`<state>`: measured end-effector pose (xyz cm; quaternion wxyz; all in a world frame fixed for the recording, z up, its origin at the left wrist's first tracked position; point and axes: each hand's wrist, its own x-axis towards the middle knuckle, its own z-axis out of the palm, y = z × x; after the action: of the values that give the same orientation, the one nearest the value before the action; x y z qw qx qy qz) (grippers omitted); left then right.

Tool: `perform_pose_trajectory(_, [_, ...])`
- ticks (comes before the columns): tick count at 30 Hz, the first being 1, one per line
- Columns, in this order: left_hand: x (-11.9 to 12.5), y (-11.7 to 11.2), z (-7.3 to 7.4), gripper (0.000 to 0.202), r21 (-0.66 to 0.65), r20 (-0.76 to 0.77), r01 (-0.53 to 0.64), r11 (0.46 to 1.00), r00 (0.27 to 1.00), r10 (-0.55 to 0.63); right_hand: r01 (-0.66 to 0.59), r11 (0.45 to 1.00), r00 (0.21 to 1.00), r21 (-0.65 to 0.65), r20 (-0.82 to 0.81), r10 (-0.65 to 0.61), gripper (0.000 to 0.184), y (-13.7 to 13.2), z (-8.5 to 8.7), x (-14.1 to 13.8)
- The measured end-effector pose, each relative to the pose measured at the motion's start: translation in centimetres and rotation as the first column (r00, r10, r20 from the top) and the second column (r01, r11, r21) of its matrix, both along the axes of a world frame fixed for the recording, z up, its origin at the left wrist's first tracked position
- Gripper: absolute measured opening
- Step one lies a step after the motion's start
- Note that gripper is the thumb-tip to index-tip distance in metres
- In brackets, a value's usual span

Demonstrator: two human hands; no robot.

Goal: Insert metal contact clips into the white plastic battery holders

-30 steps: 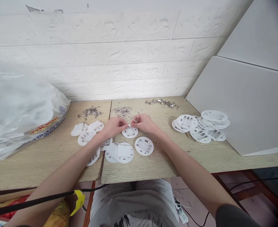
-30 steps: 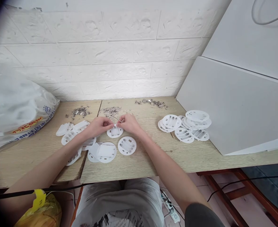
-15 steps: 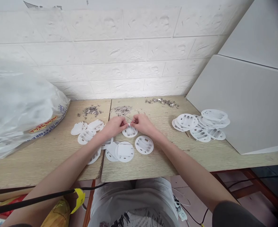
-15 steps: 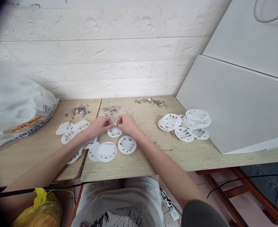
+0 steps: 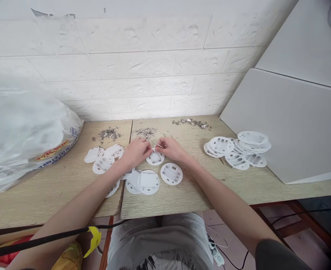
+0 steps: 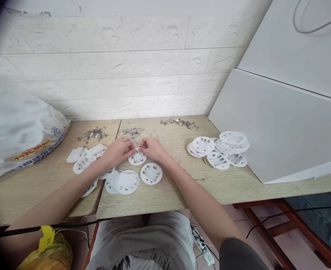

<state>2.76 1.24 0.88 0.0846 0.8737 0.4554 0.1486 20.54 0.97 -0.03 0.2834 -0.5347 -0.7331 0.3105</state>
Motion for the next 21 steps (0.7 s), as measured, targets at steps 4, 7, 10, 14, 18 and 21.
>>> perform_pose_trajectory(4, [-0.1, 0.1, 0.4, 0.027, -0.106, 0.267, -0.045, 0.993, 0.961, 0.072, -0.021, 0.999, 0.956, 0.035, -0.291, 0.03, 0.01, 0.3, -0.2, 0.1])
perform_pose_trajectory(7, [-0.1, 0.3, 0.8, 0.038, -0.349, 0.511, 0.032, 0.936, 0.844, 0.161, -0.014, 0.998, 0.871, 0.069, -0.488, 0.046, 0.019, 0.3, 0.0, 0.1])
perform_pose_trajectory(10, [-0.1, 0.3, 1.0, 0.041, -0.475, 0.633, 0.142, 0.869, 0.741, 0.225, 0.02, 0.995, 0.851, 0.102, -0.524, 0.037, 0.024, 0.1, 0.3, -0.1])
perform_pose_trajectory(14, [0.1, 0.1, 1.0, 0.039, -0.515, 0.674, 0.164, 0.842, 0.684, 0.279, 0.012, 0.991, 0.851, 0.133, -0.522, 0.059, 0.026, -0.2, 0.4, -0.3])
perform_pose_trajectory(18, [0.3, 0.0, 0.9, 0.037, -0.541, 0.676, 0.153, 0.827, 0.664, 0.319, 0.03, 0.98, 0.888, 0.197, -0.455, 0.064, 0.027, 0.1, 0.4, -0.1])
perform_pose_trajectory(21, [0.4, -0.1, 1.0, 0.039, -0.587, 0.673, 0.141, 0.797, 0.633, 0.383, 0.173, 0.941, 0.96, 0.29, -0.263, -0.095, 0.03, 0.8, 0.5, 1.2])
